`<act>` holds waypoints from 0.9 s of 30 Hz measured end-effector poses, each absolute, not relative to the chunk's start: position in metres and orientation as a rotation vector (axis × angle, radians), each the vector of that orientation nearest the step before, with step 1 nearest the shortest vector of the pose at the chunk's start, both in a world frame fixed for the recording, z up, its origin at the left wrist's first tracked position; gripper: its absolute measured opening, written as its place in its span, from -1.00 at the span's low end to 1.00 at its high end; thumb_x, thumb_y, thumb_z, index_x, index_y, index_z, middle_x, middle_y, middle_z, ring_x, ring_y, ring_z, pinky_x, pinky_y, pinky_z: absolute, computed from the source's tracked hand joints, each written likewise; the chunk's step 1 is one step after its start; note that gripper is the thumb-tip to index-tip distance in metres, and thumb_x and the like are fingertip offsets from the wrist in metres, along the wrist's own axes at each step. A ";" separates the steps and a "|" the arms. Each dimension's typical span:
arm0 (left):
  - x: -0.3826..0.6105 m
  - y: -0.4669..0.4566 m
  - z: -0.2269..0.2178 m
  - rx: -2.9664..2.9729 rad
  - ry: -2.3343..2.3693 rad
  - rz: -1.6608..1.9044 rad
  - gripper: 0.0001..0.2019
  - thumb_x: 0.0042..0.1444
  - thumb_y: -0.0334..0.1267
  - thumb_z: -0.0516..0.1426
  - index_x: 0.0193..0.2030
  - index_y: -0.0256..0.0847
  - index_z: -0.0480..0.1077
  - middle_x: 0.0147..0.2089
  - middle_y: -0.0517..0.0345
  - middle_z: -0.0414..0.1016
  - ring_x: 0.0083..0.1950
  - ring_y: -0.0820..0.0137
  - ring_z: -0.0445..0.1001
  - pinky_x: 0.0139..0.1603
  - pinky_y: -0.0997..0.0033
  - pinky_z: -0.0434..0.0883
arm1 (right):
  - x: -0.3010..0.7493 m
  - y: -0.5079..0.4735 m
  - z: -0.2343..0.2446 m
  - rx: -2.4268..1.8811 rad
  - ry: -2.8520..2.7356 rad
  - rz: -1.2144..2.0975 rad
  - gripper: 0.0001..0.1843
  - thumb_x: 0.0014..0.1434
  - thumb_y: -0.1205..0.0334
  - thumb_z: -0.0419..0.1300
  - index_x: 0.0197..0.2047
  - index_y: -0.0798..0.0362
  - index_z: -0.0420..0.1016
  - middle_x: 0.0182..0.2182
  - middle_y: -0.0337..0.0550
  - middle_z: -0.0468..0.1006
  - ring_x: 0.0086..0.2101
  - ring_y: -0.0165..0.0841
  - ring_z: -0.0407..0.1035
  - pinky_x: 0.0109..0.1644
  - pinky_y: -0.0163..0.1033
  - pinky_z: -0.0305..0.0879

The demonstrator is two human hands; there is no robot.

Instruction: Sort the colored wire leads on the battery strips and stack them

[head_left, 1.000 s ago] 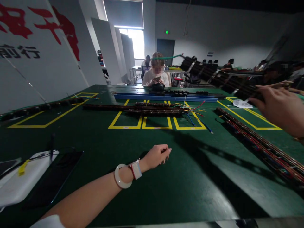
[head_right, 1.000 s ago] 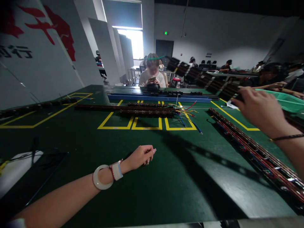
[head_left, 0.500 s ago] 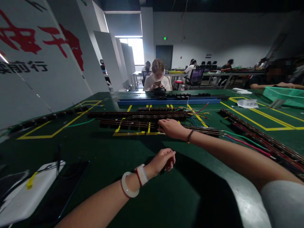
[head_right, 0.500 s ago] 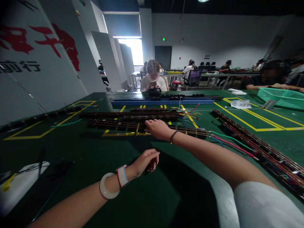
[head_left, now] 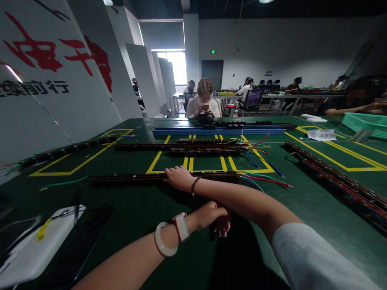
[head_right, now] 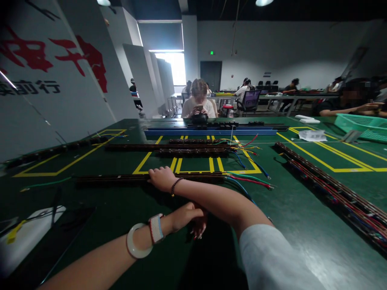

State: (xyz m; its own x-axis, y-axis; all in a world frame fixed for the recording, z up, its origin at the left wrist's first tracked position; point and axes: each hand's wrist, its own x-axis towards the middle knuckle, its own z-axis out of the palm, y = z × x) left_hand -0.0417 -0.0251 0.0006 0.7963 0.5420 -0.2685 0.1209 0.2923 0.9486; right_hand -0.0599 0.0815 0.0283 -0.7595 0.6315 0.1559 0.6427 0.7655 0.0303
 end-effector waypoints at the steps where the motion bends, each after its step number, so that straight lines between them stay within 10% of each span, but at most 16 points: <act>1: -0.042 -0.025 0.000 1.265 0.629 0.300 -0.64 0.01 -0.06 0.00 -0.61 -0.29 0.37 -0.63 0.12 0.39 -0.65 0.49 0.33 -0.64 0.51 0.10 | -0.059 0.082 0.030 -1.009 -2.817 -0.115 -0.61 0.34 0.00 -0.09 0.02 0.13 0.24 -0.08 0.05 0.49 -0.11 -0.15 0.39 -0.12 -0.11 0.24; 14: -0.045 -0.019 0.011 1.252 0.571 0.301 -0.62 0.17 -0.03 0.00 -0.49 -0.31 0.34 -0.58 0.18 0.40 -0.60 0.52 0.36 -0.57 0.54 0.20 | 0.187 0.078 0.071 -1.696 -2.844 -0.045 -0.28 0.01 -0.23 0.22 -0.02 0.26 0.34 -0.10 0.24 0.43 -0.14 -0.04 0.38 -0.13 -0.09 0.26; 20: -0.046 -0.020 0.018 1.261 0.585 0.288 -0.65 0.19 -0.05 0.00 -0.43 -0.30 0.35 -0.53 0.22 0.39 -0.53 0.53 0.37 -0.47 0.50 0.25 | 0.251 0.075 0.054 -1.884 -2.842 0.492 -0.55 0.07 -0.16 0.16 -0.33 0.11 0.46 -0.47 -0.13 0.48 -0.51 -0.37 0.31 -0.46 -0.30 0.14; 27: -0.045 -0.022 0.020 1.281 0.621 0.278 -0.64 0.17 -0.02 0.02 -0.43 -0.30 0.34 -0.53 0.21 0.39 -0.53 0.51 0.37 -0.46 0.47 0.26 | 0.219 0.071 0.045 -1.689 -2.691 0.752 -0.63 0.18 -0.02 0.08 -0.35 0.14 0.44 -0.49 -0.13 0.49 -0.54 -0.42 0.27 -0.49 -0.33 0.09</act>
State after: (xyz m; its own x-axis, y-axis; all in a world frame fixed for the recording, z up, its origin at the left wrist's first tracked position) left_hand -0.0445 -0.0222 0.0196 0.8063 0.5233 -0.2758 0.1422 0.2810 0.9491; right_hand 0.2193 0.0711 0.0445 -0.4591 0.8211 -0.3392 0.8780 0.3610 -0.3144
